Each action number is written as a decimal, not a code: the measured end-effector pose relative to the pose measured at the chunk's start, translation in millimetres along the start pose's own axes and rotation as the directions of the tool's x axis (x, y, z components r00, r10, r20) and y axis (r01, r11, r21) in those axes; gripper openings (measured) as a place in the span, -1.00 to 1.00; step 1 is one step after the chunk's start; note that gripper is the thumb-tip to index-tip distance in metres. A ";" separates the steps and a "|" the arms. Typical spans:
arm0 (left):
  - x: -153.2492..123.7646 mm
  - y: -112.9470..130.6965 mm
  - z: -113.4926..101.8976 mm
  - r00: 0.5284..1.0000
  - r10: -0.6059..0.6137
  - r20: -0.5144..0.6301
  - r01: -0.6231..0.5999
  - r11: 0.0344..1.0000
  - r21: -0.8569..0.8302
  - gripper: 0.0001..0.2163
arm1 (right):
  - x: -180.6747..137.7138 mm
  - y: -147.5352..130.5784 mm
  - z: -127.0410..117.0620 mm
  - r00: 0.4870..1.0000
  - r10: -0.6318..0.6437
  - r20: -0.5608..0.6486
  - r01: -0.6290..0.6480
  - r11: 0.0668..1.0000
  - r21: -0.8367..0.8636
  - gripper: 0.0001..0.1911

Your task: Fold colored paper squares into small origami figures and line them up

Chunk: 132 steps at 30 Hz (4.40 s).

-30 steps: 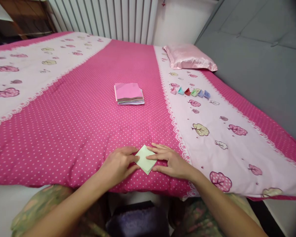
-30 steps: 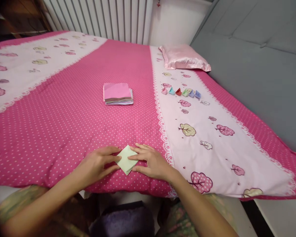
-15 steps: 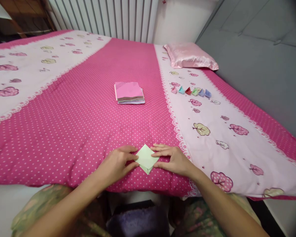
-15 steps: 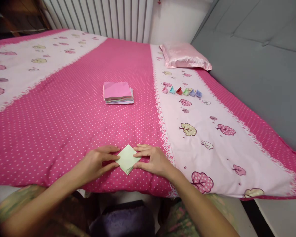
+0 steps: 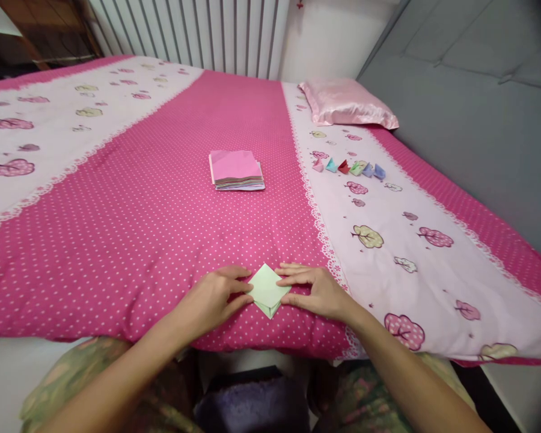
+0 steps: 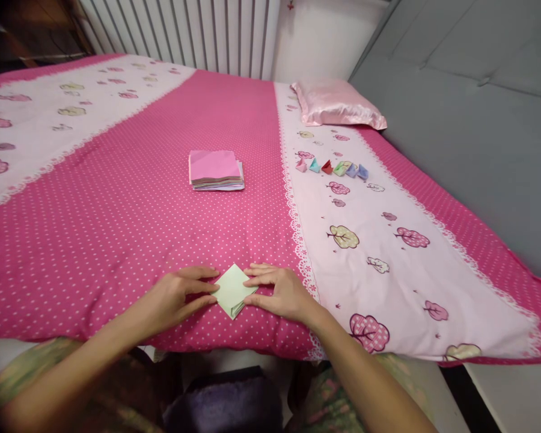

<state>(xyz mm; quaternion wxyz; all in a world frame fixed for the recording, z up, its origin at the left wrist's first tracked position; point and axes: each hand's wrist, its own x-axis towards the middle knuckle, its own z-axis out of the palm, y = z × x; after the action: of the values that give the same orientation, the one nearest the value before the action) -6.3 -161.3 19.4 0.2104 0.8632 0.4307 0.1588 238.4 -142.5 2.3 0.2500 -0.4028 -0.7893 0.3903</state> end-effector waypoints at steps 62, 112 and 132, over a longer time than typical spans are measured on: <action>6.0 20.2 28.1 0.947 0.216 -0.239 -0.082 0.879 0.470 -0.83 | -5.3 -8.0 29.5 0.885 -0.459 -0.085 0.235 0.596 -0.768 -0.85; 9.3 29.5 12.0 0.927 -0.362 0.101 0.221 0.308 -0.925 -0.50 | -7.5 -22.9 23.9 0.955 0.282 -0.088 -0.143 0.701 0.698 -0.62; 5.3 21.4 20.3 0.952 -0.303 0.046 0.206 0.521 -0.828 -0.75 | -8.2 -18.4 22.1 0.949 0.271 -0.159 -0.162 0.857 0.489 -0.86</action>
<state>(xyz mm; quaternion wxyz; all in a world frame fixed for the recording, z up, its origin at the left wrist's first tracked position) 20.5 -173.2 13.1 0.5869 0.5820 0.4381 0.3534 219.2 -165.3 4.0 0.3810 -0.4579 -0.5871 0.5481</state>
